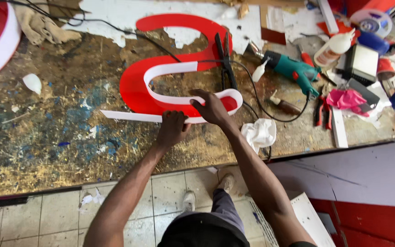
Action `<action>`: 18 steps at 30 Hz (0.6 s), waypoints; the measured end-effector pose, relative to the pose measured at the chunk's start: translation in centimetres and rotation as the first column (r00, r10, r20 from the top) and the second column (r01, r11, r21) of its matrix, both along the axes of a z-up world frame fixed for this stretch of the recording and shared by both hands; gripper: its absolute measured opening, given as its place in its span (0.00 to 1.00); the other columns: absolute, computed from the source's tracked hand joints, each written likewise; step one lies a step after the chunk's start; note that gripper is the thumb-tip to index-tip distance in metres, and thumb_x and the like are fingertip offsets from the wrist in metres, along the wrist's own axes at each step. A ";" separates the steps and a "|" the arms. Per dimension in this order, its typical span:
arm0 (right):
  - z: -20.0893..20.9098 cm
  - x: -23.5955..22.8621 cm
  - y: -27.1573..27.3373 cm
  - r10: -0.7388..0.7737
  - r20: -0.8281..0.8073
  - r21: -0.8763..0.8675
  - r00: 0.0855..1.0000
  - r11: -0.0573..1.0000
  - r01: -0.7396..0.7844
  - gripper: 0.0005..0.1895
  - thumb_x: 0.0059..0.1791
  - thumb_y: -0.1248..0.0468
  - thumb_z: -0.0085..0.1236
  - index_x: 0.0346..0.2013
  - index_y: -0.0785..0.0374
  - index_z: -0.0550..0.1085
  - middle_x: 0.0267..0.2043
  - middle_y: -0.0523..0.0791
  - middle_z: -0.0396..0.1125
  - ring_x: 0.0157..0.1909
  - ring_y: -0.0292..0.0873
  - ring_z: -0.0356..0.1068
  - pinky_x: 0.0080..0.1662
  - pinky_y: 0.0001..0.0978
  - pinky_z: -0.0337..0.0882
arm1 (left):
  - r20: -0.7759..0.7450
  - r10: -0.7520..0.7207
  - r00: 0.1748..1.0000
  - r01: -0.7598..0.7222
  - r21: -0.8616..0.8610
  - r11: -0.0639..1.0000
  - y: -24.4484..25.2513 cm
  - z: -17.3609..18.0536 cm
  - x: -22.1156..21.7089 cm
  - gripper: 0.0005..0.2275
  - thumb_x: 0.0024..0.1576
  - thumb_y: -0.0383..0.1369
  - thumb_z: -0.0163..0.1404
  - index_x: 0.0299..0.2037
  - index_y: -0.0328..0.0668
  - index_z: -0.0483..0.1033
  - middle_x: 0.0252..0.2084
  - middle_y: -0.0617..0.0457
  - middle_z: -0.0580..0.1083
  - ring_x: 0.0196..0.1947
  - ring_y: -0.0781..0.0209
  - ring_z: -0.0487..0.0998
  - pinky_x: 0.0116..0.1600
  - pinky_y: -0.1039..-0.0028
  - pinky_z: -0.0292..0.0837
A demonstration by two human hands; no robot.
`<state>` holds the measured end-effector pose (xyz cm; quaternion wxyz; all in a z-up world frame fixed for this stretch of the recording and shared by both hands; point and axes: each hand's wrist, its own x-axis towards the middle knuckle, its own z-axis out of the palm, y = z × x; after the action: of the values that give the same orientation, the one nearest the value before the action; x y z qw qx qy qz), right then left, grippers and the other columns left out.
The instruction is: The person applies adhesive from a small bottle onto a white strip attached to a red U-shaped object on a workbench. They then use a white cloth to wipe the strip and the surrounding area, smoothing the adhesive along the curve.
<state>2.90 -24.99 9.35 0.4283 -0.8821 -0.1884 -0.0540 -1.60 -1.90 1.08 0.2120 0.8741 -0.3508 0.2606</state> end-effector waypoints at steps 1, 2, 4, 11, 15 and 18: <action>0.6 1.4 1.6 0.065 -0.101 -0.008 0.993 0.998 -0.066 0.19 0.60 0.52 0.63 0.65 0.50 0.82 0.63 0.50 0.79 0.68 0.66 0.76 0.68 0.63 0.72 | 0.026 0.003 1.000 -0.003 -0.005 1.000 0.0 -0.4 0.0 0.17 0.57 0.29 0.67 0.51 0.49 0.73 0.36 0.51 0.72 0.38 0.46 0.80 0.57 0.45 0.71; -0.7 3.3 3.1 0.068 -0.106 -0.006 0.992 0.998 -0.069 0.19 0.60 0.52 0.63 0.65 0.50 0.82 0.63 0.50 0.79 0.68 0.66 0.76 0.68 0.63 0.72 | 0.022 0.006 1.000 -0.006 -0.003 1.000 0.1 -0.3 0.1 0.17 0.57 0.29 0.67 0.51 0.49 0.73 0.36 0.51 0.72 0.38 0.46 0.80 0.57 0.45 0.71; -3.7 7.0 5.8 0.210 -0.197 -0.096 0.958 0.968 -0.232 0.16 0.60 0.52 0.59 0.59 0.54 0.81 0.57 0.59 0.79 0.63 0.77 0.75 0.64 0.74 0.73 | 0.030 0.009 1.000 -0.007 -0.043 0.999 -0.1 -0.4 0.2 0.16 0.57 0.27 0.66 0.50 0.50 0.72 0.36 0.52 0.71 0.39 0.46 0.81 0.58 0.47 0.71; -5.0 8.8 13.4 0.132 -0.226 -0.463 0.965 0.857 -0.226 0.21 0.56 0.48 0.56 0.61 0.46 0.83 0.51 0.58 0.81 0.57 0.70 0.81 0.60 0.68 0.78 | 0.030 0.031 0.999 -0.030 -0.037 0.999 0.2 -1.5 -0.5 0.14 0.57 0.30 0.66 0.45 0.52 0.71 0.38 0.55 0.73 0.46 0.51 0.81 0.62 0.49 0.68; -4.5 8.8 13.5 0.176 -0.257 -0.376 0.950 0.888 -0.267 0.21 0.55 0.52 0.57 0.57 0.55 0.84 0.49 0.65 0.79 0.56 0.76 0.78 0.56 0.71 0.77 | 0.092 0.084 0.992 -0.084 -0.004 0.996 -0.8 -1.4 -0.8 0.14 0.59 0.31 0.65 0.47 0.51 0.72 0.40 0.55 0.75 0.47 0.51 0.82 0.60 0.51 0.69; -4.8 7.0 14.6 0.184 -0.270 -0.392 0.945 0.875 -0.283 0.18 0.56 0.53 0.56 0.54 0.56 0.85 0.47 0.64 0.79 0.54 0.74 0.79 0.53 0.68 0.78 | 0.065 0.137 0.988 -0.136 -0.023 0.990 -1.3 -2.3 -2.9 0.12 0.62 0.29 0.63 0.47 0.51 0.71 0.38 0.55 0.73 0.46 0.51 0.81 0.60 0.52 0.68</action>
<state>9.88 -10.40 4.58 0.2472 -0.9250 -0.2517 0.1410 -4.49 -3.24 -1.21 0.1898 0.8849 -0.2946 0.3068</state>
